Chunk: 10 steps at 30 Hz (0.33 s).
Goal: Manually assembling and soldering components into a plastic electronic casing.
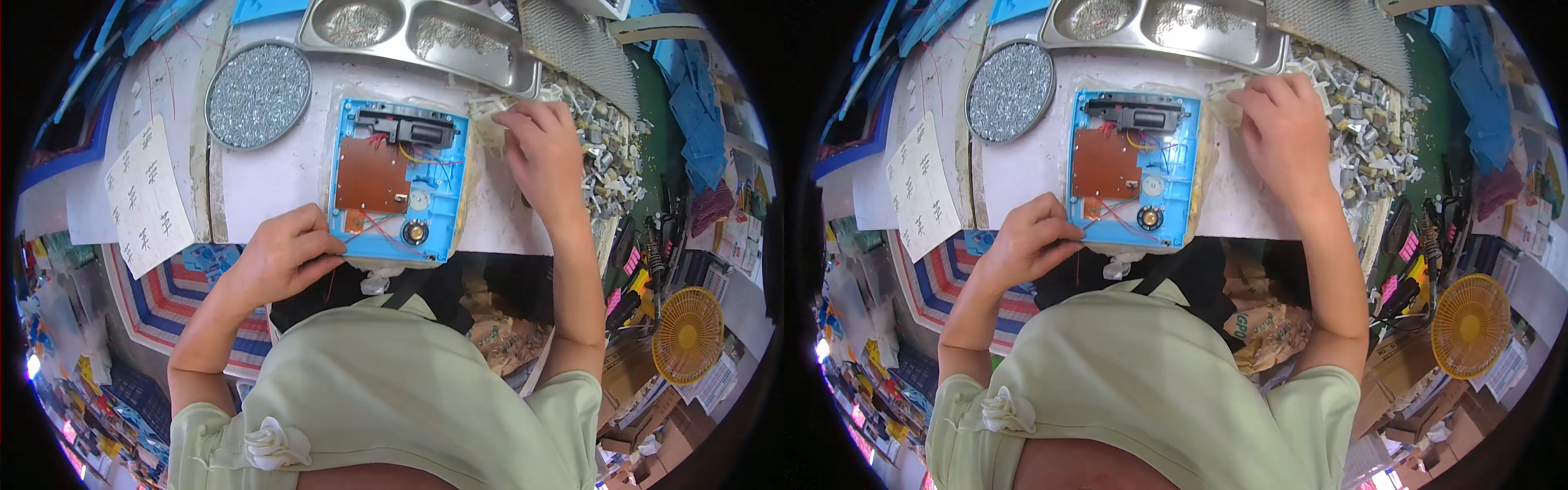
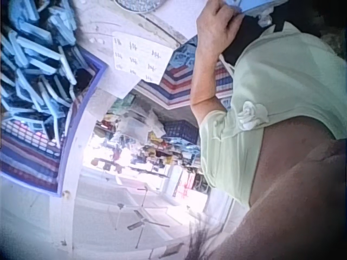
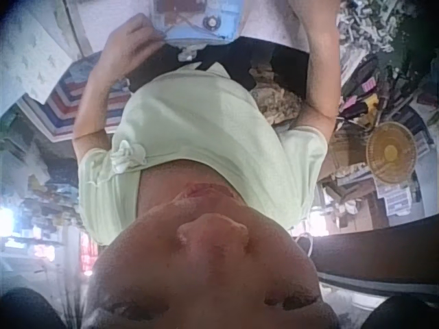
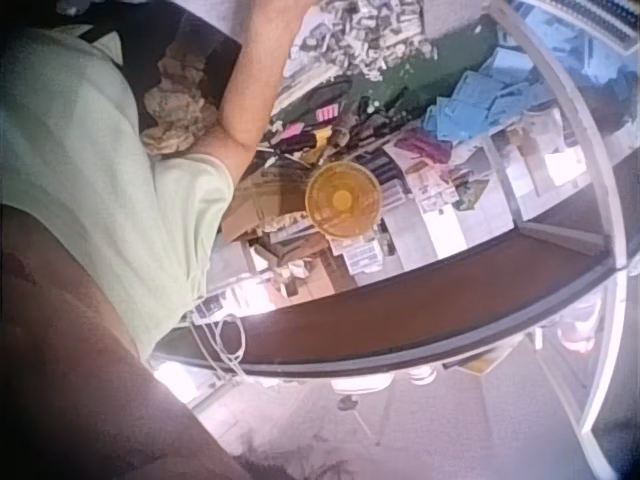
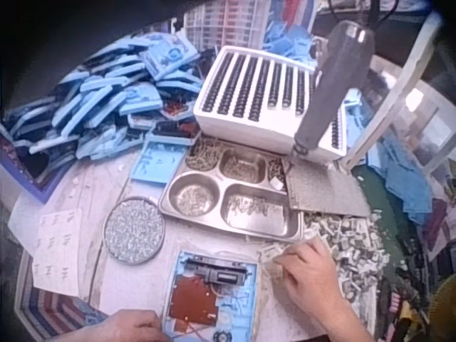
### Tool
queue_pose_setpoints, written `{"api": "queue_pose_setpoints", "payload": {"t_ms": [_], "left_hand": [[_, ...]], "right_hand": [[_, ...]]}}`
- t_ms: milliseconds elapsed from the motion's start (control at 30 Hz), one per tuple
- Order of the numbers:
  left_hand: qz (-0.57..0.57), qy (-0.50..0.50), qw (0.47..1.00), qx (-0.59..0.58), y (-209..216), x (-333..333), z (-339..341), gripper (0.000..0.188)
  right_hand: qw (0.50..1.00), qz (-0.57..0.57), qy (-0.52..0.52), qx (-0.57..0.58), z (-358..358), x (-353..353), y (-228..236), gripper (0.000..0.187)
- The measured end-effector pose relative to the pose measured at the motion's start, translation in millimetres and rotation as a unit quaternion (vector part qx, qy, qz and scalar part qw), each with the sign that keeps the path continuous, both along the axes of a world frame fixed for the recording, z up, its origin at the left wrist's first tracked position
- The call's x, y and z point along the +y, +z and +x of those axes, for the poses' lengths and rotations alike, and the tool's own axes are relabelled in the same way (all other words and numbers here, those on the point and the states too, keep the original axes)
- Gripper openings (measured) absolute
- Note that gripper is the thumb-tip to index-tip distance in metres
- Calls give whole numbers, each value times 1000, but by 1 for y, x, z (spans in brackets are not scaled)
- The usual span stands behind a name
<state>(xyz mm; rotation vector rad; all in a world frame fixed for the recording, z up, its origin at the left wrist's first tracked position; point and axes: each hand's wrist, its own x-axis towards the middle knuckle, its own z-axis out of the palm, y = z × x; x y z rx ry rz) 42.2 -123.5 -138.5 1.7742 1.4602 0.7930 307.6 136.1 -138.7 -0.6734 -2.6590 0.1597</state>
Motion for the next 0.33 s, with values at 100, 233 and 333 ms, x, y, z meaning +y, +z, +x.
{"api": "queue_pose_setpoints", "payload": {"t_ms": [100,233,333], "left_hand": [[-10,-56,998,10,20,20,-12,20],[79,-26,997,3,51,73,-28,16],[90,-5,991,95,59,147,-30,12]], "right_hand": [[996,61,17,-54,-11,8,-7,30],[996,62,34,-48,-6,15,-13,28],[998,48,-10,-44,0,15,-11,37]]}}
